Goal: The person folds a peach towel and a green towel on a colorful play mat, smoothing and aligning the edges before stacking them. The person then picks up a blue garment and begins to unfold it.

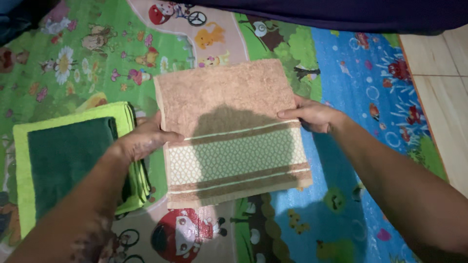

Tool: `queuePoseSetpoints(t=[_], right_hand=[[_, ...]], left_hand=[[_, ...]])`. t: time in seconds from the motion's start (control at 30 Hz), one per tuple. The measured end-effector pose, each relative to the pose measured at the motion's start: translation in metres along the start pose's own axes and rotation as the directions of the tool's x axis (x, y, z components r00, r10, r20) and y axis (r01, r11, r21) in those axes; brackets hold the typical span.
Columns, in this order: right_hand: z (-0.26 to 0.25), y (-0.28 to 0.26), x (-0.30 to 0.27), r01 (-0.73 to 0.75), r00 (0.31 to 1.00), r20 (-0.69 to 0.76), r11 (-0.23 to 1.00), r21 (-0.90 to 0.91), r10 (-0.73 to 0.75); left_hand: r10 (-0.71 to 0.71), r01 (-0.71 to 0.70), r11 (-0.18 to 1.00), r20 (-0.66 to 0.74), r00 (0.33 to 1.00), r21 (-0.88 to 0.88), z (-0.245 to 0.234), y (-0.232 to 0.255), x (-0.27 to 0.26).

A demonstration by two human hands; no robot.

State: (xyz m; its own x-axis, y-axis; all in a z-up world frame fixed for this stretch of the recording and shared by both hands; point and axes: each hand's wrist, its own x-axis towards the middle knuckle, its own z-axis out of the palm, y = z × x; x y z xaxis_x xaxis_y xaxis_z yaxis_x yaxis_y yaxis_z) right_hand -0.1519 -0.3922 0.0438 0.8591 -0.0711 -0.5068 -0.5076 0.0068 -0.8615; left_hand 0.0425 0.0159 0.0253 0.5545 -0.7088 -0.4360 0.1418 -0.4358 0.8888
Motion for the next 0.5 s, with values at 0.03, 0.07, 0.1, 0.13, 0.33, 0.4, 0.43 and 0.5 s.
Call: queuePoseSetpoints(t=[0.03, 0.07, 0.1, 0.13, 0.33, 0.4, 0.43, 0.5], right_hand=[[0.001, 0.004, 0.0, 0.032, 0.999, 0.01, 0.999, 0.02, -0.032], [0.0, 0.009, -0.002, 0.072, 0.997, -0.003, 0.995, 0.073, -0.072], [0.001, 0.016, -0.005, 0.112, 0.994, -0.017, 0.986, 0.127, -0.11], [0.0, 0.023, -0.008, 0.151, 0.989, -0.034, 0.972, 0.18, -0.147], [-0.012, 0.063, -0.029, 0.389, 0.92, 0.032, 0.921, 0.015, -0.39], [-0.011, 0.066, -0.028, 0.403, 0.914, -0.001, 0.907, -0.123, -0.406], [-0.013, 0.065, -0.029, 0.404, 0.909, -0.019, 0.894, -0.194, -0.415], [-0.012, 0.059, -0.033, 0.436, 0.888, -0.034, 0.865, -0.249, -0.458]], left_hand=[[0.006, -0.006, 0.995, -0.003, 1.0, -0.1, 0.001, -0.009, 0.0], [0.011, -0.012, 0.98, -0.007, 1.0, -0.2, 0.002, -0.019, 0.0], [0.014, -0.016, 0.955, -0.011, 1.0, -0.296, 0.003, -0.029, 0.0], [0.082, -0.085, 0.951, -0.022, 0.996, -0.297, 0.002, -0.038, 0.0], [0.388, -0.389, 0.879, -0.059, 0.92, -0.275, 0.012, -0.075, 0.004], [0.325, -0.326, 0.928, -0.04, 0.945, -0.18, 0.004, -0.069, 0.001], [0.314, -0.311, 0.945, 0.013, 0.949, -0.104, 0.001, -0.062, 0.002], [0.274, -0.282, 0.958, 0.113, 0.955, 0.055, -0.008, -0.042, -0.003]])
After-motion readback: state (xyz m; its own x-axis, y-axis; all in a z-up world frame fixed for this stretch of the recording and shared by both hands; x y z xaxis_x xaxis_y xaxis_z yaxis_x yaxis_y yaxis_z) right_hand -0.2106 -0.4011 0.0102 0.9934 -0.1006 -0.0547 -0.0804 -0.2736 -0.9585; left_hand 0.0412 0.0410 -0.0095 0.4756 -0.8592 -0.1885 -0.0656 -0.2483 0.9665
